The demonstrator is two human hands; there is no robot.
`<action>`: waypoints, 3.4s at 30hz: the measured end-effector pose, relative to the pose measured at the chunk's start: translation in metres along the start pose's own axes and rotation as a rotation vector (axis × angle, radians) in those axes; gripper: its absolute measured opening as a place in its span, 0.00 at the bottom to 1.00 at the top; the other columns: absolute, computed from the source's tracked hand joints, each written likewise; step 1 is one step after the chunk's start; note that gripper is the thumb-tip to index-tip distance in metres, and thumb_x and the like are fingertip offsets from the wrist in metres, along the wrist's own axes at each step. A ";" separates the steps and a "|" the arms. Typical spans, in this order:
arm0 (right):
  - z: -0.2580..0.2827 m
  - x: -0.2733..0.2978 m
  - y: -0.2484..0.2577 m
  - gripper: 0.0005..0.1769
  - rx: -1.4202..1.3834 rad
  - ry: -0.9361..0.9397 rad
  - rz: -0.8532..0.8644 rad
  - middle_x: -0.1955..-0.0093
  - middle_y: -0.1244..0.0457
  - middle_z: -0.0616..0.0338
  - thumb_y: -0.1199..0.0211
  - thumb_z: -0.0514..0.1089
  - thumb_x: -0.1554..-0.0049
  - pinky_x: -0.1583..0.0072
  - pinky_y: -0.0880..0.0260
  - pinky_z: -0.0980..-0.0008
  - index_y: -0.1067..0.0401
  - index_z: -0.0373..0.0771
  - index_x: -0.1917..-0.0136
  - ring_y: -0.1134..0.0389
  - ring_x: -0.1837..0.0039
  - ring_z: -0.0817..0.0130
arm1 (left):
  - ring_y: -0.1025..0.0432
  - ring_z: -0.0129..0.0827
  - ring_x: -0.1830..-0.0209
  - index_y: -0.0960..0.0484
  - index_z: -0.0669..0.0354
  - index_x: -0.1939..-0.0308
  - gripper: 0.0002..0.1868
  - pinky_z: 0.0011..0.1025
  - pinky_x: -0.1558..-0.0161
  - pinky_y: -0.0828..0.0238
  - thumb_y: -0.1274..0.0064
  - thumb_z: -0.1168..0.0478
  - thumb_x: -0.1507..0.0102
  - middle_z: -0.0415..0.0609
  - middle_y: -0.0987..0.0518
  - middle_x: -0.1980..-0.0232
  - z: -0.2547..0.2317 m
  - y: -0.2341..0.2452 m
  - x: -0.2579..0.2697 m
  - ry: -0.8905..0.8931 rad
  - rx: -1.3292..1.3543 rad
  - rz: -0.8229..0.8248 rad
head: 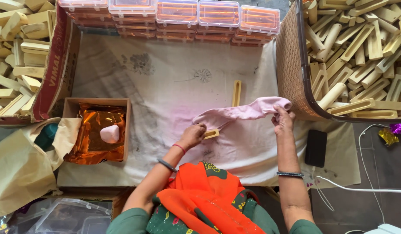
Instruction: The person wipes small rectangular wooden blocks with a pink cloth and then wraps them individually in shiny orange foil. They pick up blocks from a basket, clean them, and place the wrapped items on the table.
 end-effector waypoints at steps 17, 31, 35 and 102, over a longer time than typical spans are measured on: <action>-0.068 0.004 0.064 0.19 0.303 0.346 -0.174 0.58 0.35 0.67 0.22 0.35 0.57 0.62 0.40 0.72 0.26 0.43 0.54 0.38 0.62 0.75 | 0.21 0.43 0.55 0.12 0.63 0.59 0.12 0.39 0.54 0.23 0.41 0.59 0.42 0.50 0.16 0.49 0.054 -0.016 0.058 0.026 0.349 0.190; -0.092 0.208 -0.106 0.26 0.737 0.684 0.902 0.43 0.33 0.52 0.24 0.45 0.51 0.43 0.26 0.64 0.27 0.34 0.42 0.29 0.43 0.62 | 0.26 0.31 0.79 0.26 0.61 0.42 0.21 0.29 0.74 0.26 0.61 0.48 0.28 0.52 0.14 0.60 0.041 0.063 0.078 0.547 1.263 -0.221; -0.103 0.149 -0.072 0.15 0.927 0.614 0.376 0.49 0.32 0.54 0.29 0.45 0.46 0.44 0.25 0.64 0.23 0.40 0.46 0.28 0.49 0.62 | 0.29 0.27 0.79 0.26 0.62 0.44 0.22 0.27 0.74 0.27 0.61 0.46 0.26 0.53 0.15 0.62 0.042 0.055 0.081 0.495 1.278 -0.229; -0.119 0.170 -0.101 0.15 1.169 0.737 0.261 0.44 0.33 0.54 0.34 0.53 0.39 0.38 0.29 0.59 0.26 0.45 0.44 0.30 0.39 0.56 | 0.21 0.34 0.73 0.28 0.56 0.32 0.24 0.31 0.72 0.20 0.60 0.53 0.30 0.54 0.16 0.54 0.027 0.050 0.075 0.568 1.492 -0.151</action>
Point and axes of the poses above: each hand's wrist, its own x-axis away from the middle knuckle, its own y-axis out of the back of the hand, z = x × y, the point moved 2 cm from there along -x, towards the middle knuckle
